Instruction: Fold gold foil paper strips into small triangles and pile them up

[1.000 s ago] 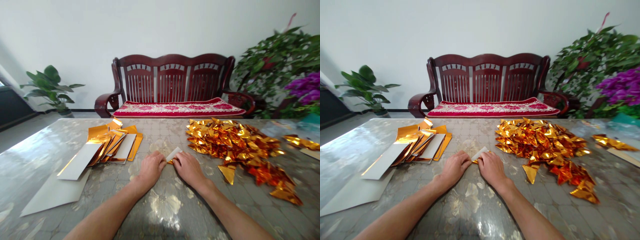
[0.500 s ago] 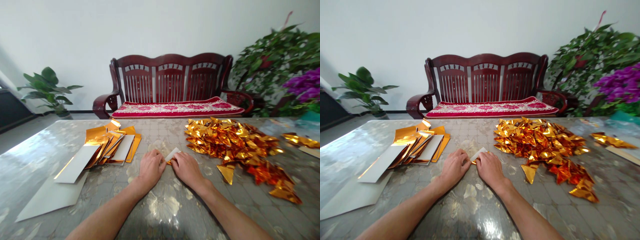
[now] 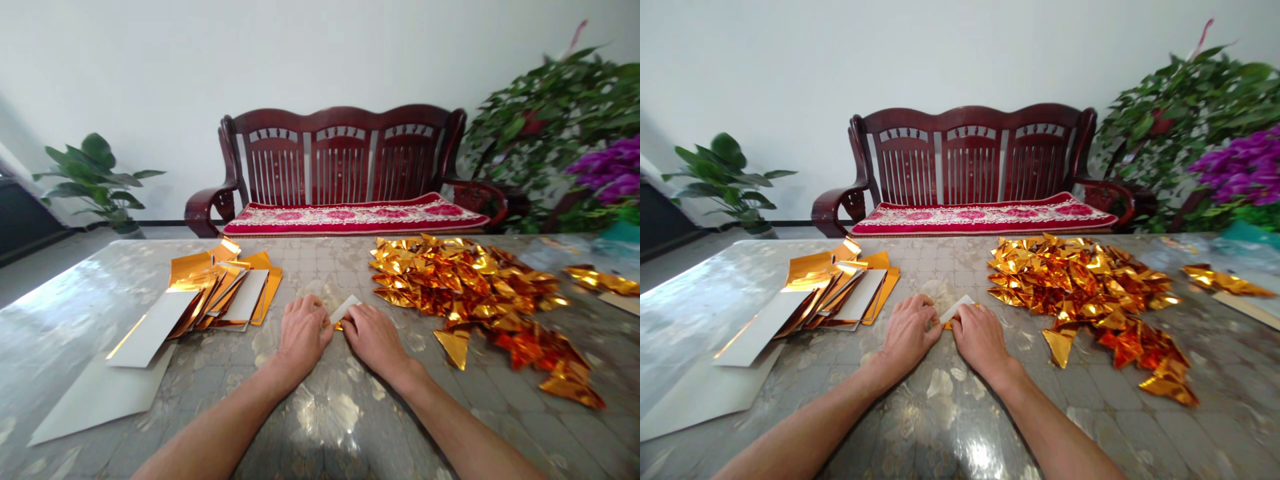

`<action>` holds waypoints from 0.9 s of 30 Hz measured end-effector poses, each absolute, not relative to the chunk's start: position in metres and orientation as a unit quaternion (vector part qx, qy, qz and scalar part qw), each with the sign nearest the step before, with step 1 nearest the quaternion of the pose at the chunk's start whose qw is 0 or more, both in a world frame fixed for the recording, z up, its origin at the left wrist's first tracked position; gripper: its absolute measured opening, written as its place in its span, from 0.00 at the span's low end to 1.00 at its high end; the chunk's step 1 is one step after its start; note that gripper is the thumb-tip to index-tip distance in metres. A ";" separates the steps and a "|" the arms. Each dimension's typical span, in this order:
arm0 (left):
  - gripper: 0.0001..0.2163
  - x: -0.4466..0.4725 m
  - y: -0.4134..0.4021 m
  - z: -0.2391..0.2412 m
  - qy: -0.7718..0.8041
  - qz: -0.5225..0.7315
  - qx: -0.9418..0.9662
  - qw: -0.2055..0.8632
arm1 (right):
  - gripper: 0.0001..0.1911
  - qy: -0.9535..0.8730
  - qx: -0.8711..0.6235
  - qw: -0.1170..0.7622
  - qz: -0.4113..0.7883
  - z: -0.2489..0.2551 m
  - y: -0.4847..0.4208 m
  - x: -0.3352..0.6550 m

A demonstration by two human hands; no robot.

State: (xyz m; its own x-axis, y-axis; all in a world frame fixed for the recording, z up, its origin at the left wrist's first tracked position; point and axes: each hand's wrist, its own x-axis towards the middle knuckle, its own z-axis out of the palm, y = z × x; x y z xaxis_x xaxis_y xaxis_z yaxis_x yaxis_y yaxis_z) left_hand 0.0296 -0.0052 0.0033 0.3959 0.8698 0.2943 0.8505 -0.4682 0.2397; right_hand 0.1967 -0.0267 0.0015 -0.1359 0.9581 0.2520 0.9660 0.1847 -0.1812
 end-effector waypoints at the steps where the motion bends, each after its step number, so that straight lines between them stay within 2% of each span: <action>1: 0.03 0.030 -0.005 0.003 0.516 0.195 0.834 0.029 | 0.08 -0.751 -0.641 0.158 -0.010 0.001 -0.027 0.197; 8: 0.02 0.031 -0.007 0.003 0.532 0.205 0.819 0.064 | 0.06 -0.733 -0.657 0.180 -0.006 -0.002 -0.027 0.199; 12: 0.09 0.031 -0.012 0.004 0.499 0.217 0.837 0.065 | 0.08 -0.716 -0.667 0.205 0.023 -0.003 -0.026 0.203; 20: 0.09 0.035 -0.013 0.001 0.438 0.156 0.885 0.021 | 0.03 -0.722 -0.661 0.201 0.035 0.001 -0.028 0.204; 27: 0.05 0.037 -0.018 0.002 0.371 0.072 0.925 -0.038 | 0.05 -0.734 -0.661 0.156 0.013 0.002 -0.030 0.202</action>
State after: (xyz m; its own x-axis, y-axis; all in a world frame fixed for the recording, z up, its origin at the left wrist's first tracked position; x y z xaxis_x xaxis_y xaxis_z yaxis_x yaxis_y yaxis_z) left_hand 0.0371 -0.0179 0.0020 0.7148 0.6802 0.1624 0.6913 -0.7223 -0.0174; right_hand 0.2021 -0.0301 0.0025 -0.0786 0.9742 0.2117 0.9663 0.1267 -0.2242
